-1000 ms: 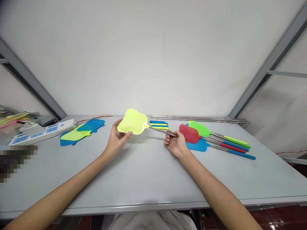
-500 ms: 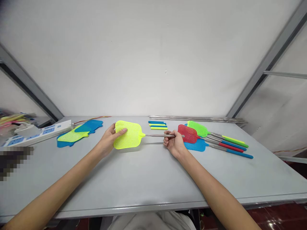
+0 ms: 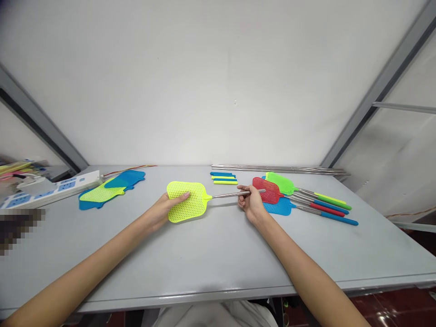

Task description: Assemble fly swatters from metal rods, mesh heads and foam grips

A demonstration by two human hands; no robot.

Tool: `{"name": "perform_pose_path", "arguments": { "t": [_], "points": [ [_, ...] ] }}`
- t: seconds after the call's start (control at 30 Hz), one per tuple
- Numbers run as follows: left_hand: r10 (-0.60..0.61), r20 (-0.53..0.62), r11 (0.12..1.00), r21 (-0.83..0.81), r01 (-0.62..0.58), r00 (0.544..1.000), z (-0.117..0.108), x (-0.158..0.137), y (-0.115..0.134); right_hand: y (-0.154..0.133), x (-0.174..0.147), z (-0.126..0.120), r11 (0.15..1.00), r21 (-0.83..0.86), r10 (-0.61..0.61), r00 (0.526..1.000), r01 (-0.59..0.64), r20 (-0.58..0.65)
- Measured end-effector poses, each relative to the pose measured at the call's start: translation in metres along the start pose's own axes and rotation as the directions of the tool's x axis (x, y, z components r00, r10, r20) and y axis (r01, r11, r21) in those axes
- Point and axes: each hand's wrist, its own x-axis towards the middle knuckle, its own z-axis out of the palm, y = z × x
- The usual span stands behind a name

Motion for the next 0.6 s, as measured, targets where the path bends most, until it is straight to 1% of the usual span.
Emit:
{"name": "perform_pose_path", "arguments": {
  "t": [0.1,0.2,0.33,0.47,0.6],
  "points": [
    [-0.022,0.007,0.999,-0.025,0.022,1.0,0.0034,-0.0005,-0.0023,-0.0009,0.0006,-0.0007,1.0,-0.01,-0.023,1.0,0.023,0.0],
    [-0.037,0.002,0.998,-0.054,0.037,0.999,0.0061,-0.0022,-0.0027,-0.0015,-0.0005,-0.0005,0.999,-0.013,-0.043,0.999,0.044,0.03],
    [-0.068,-0.018,0.993,-0.097,0.066,0.997,0.0081,-0.0041,-0.0035,0.0002,-0.0042,0.0012,0.997,-0.01,-0.076,0.993,0.077,0.095],
    [-0.106,-0.046,0.986,-0.133,0.099,0.993,0.0083,-0.0033,-0.0062,0.0029,-0.0074,0.0025,0.997,-0.025,-0.064,0.986,0.069,0.153],
    [-0.117,-0.044,0.981,-0.163,0.108,0.992,0.0078,-0.0022,-0.0093,0.0038,-0.0092,0.0029,0.996,-0.024,-0.076,0.971,0.083,0.226]
  ]
}}
